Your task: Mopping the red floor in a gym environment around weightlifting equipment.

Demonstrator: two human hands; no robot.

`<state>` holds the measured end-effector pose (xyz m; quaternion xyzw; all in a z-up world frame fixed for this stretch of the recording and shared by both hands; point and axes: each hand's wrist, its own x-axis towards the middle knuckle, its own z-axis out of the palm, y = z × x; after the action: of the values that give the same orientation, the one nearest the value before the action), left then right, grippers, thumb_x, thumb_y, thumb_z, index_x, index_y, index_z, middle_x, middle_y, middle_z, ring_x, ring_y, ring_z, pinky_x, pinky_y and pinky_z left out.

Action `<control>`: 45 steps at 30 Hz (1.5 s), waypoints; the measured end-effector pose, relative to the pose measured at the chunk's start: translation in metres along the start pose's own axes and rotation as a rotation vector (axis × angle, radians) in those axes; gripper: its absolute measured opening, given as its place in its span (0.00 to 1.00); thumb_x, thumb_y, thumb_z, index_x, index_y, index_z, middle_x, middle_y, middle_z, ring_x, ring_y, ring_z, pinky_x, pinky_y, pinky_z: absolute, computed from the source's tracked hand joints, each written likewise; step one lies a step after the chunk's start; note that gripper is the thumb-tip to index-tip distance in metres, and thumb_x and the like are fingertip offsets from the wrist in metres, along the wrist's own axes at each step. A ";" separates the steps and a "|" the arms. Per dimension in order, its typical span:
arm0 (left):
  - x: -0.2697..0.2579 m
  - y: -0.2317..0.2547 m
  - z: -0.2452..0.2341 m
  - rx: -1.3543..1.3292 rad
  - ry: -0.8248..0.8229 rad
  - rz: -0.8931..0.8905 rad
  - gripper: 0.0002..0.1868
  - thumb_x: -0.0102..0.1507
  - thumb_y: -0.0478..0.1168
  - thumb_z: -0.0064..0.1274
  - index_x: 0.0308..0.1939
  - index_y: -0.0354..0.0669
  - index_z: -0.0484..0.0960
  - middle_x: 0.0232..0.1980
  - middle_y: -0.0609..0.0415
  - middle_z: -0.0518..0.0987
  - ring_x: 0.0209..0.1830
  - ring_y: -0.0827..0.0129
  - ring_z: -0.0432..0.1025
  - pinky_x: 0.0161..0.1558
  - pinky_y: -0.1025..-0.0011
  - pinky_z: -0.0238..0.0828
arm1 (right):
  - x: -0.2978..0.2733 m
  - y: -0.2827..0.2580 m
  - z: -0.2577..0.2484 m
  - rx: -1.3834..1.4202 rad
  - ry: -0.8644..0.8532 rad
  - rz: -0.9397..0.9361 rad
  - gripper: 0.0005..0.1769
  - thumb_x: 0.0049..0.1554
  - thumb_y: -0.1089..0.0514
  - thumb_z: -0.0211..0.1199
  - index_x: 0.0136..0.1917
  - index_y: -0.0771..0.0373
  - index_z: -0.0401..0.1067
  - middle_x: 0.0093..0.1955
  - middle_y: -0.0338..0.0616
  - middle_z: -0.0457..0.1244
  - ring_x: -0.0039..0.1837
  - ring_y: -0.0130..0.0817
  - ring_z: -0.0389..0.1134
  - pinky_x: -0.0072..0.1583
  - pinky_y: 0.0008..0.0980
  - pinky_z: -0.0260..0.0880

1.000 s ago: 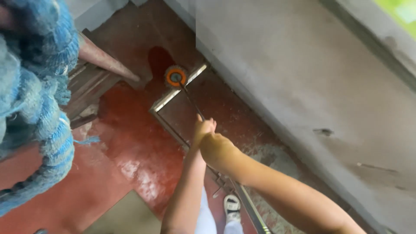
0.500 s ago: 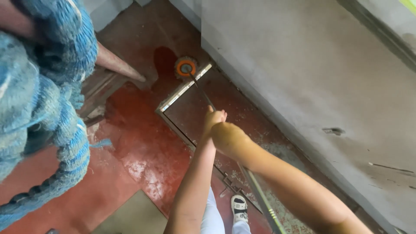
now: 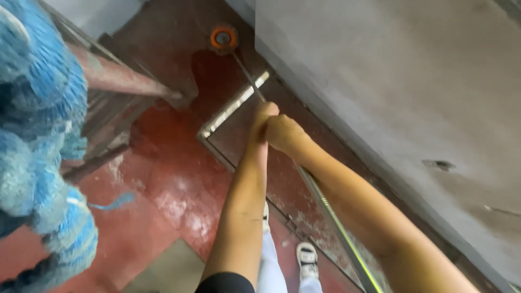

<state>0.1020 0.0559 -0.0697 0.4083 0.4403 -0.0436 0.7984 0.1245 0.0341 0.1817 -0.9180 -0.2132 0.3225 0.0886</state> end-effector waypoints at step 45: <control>0.193 0.115 -0.005 0.263 -0.006 0.294 0.38 0.59 0.31 0.47 0.73 0.35 0.56 0.45 0.49 0.75 0.38 0.71 0.70 0.35 0.73 0.73 | 0.101 -0.020 -0.011 0.053 0.001 0.020 0.12 0.57 0.60 0.60 0.50 0.69 0.79 0.50 0.61 0.71 0.53 0.52 0.74 0.54 0.45 0.76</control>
<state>0.2650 0.1915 -0.1428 0.5688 0.3643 0.0153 0.7372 0.1950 0.0972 0.1401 -0.9175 -0.1956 0.3283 0.1100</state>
